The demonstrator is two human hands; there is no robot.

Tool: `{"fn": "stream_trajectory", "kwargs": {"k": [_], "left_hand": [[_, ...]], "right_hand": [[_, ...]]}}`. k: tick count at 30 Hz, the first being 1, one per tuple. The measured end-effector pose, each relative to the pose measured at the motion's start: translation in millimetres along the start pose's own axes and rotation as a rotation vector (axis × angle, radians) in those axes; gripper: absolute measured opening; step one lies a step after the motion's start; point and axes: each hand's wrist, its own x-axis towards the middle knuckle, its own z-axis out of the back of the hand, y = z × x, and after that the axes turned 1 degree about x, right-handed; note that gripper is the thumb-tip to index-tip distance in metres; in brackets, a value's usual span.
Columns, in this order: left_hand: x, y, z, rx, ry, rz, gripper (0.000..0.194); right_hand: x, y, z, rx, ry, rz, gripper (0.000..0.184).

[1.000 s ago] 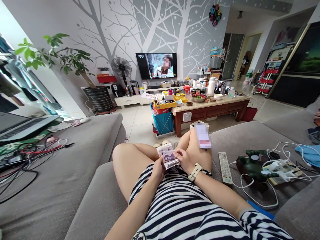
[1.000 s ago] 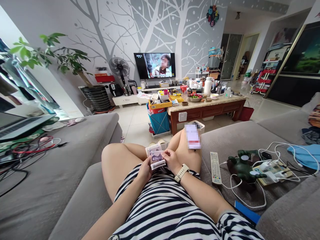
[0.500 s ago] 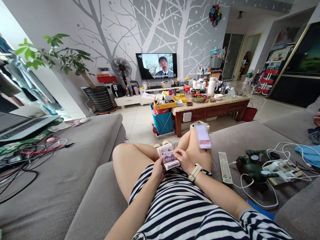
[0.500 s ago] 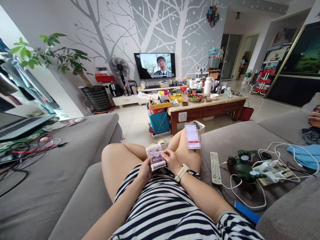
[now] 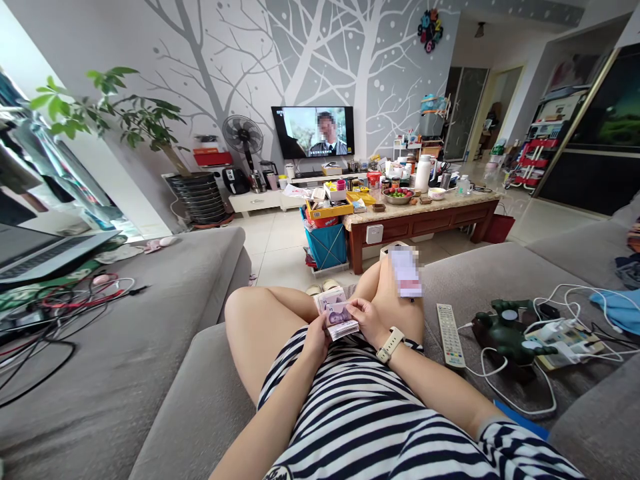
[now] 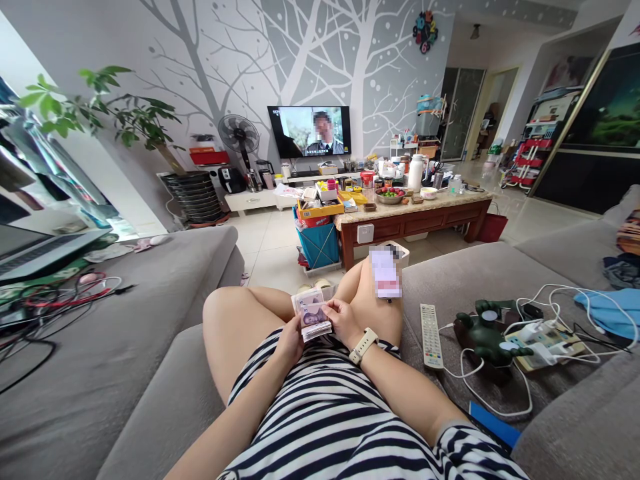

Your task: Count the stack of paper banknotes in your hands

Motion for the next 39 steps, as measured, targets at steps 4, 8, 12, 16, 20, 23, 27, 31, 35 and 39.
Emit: {"fn": "stream_trajectory", "kwargs": {"k": [4, 8, 12, 16, 20, 23, 27, 31, 35, 39], "left_hand": [[0, 0, -0.5, -0.005, 0.007, -0.004, 0.035], [-1, -1, -1.6, -0.003, 0.009, 0.003, 0.033], [0, -1, -1.0, 0.004, -0.014, 0.006, 0.03], [1, 1, 0.9, 0.023, -0.004, 0.004, 0.029], [-4, -2, -1.0, 0.048, -0.022, -0.004, 0.028], [-8, -6, -4.3, 0.06, -0.026, 0.015, 0.027], [-9, -8, -5.8, 0.057, -0.028, 0.023, 0.026], [-5, -5, -2.9, 0.051, -0.027, 0.015, 0.025], [0, -1, 0.3, 0.025, 0.002, 0.018, 0.028], [2, 1, 1.7, -0.018, 0.027, 0.018, 0.034]], "right_hand": [[1, -2, 1, 0.017, 0.009, 0.004, 0.032], [1, -2, 1, -0.003, 0.004, 0.004, 0.033], [1, -1, 1, -0.025, 0.005, 0.005, 0.034], [1, -2, 2, -0.022, 0.004, 0.02, 0.032], [1, -4, 3, -0.007, 0.01, 0.013, 0.033], [0, -3, 2, 0.003, 0.021, -0.001, 0.033], [-1, 1, 1, 0.014, 0.022, -0.022, 0.035], [-2, 2, 0, 0.037, 0.036, -0.021, 0.035], [0, -2, 1, 0.035, 0.041, -0.055, 0.038], [3, -9, 2, 0.057, 0.052, -0.061, 0.039]]}}
